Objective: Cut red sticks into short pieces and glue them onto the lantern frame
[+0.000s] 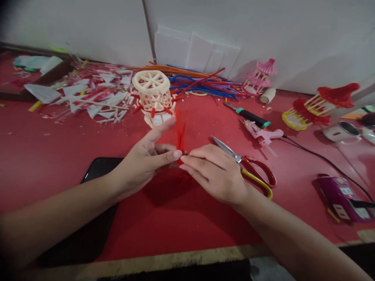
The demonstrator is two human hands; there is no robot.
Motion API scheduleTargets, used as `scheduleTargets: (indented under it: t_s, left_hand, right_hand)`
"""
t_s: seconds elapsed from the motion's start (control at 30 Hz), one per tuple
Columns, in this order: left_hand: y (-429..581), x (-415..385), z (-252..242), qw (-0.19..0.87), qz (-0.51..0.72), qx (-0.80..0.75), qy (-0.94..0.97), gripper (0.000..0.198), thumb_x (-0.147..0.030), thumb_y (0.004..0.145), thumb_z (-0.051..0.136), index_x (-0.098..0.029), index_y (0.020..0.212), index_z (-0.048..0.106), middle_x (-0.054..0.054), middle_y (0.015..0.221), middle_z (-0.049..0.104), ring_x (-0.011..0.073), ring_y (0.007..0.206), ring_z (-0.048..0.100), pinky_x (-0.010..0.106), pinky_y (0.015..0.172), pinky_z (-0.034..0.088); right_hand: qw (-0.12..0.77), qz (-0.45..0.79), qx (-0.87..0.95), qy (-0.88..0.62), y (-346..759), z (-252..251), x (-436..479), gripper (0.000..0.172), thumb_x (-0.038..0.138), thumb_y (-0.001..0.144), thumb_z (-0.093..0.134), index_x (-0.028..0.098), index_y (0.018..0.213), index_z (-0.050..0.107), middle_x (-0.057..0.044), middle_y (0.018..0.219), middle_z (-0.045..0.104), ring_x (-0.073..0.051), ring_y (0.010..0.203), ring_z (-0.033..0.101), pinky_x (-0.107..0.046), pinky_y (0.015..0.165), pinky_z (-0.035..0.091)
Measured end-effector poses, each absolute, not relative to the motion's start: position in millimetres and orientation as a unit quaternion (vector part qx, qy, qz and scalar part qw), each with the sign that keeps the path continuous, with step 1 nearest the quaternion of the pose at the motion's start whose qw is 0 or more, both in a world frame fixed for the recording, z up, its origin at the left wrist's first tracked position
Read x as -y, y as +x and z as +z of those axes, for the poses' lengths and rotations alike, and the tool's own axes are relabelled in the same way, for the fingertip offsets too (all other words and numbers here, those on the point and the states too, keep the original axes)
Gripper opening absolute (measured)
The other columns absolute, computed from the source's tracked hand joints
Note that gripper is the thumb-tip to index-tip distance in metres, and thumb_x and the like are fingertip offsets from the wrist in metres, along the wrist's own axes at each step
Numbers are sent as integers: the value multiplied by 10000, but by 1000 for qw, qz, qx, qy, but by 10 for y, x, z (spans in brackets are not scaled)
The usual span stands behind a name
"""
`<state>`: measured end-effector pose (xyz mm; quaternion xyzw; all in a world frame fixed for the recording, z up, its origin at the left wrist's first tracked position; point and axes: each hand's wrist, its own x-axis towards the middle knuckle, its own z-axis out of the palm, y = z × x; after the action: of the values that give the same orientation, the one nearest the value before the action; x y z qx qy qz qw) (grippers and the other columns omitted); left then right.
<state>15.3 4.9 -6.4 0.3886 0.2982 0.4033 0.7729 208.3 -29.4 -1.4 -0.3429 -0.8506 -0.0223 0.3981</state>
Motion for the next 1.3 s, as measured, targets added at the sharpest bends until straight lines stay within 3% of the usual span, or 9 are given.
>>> scheduleTargets:
  t_s: [0.1,0.37,0.5,0.67,0.77,1.13,1.3]
  left_hand:
    - [146,-53,-22,791,387,-307,360,990,-112,754,785,-363,1526,219,-92,673,720,69,651,684,189,718,546]
    - [142,-54,-5,834,349,-292,312,1056,-70,695,815,-292,1524,199,-105,628,700,83,609,681,166,639,550]
    - [143,-55,-21,842,346,-282,303,1018,-71,682,828,-298,1495,258,-111,627,692,78,616,687,143,610,543]
    - [139,-75,-42,854,324,-267,308,733,-86,727,804,-319,1342,481,-125,625,663,69,615,684,179,648,577]
    - [148,-79,-40,857,323,-267,299,663,-86,709,817,-281,1278,539,-112,631,665,73,617,685,179,651,573]
    - [167,-60,-45,857,340,-271,276,706,-78,679,832,-252,1275,495,-108,624,680,87,653,704,180,684,557]
    - [164,-67,-52,846,345,-279,295,739,-61,673,830,-240,1290,464,-99,629,686,74,618,688,167,653,539]
  right_hand:
    - [396,-14,850,-346,2083,-5,304,193,151,868,680,217,1048,705,-36,872,722,-165,798,687,-316,767,586]
    - [413,27,844,-343,2059,51,342,196,149,886,660,233,1060,688,-24,875,716,-146,780,685,-295,725,590]
    - [413,49,846,-334,2059,53,344,193,129,875,672,202,1053,690,-40,887,713,-140,800,679,-289,736,585]
    - [414,57,847,-328,2076,29,331,181,131,878,668,204,1041,697,-41,892,712,-138,798,680,-296,730,585]
    - [412,37,848,-333,2079,4,324,188,151,872,680,233,1042,693,-25,876,715,-147,788,682,-316,734,593]
    - [403,23,849,-342,2067,24,324,163,197,868,690,245,1022,717,-22,884,731,-165,814,705,-335,796,611]
    - [417,37,842,-341,2035,34,342,131,149,867,678,221,971,713,-31,853,720,-152,774,699,-311,740,612]
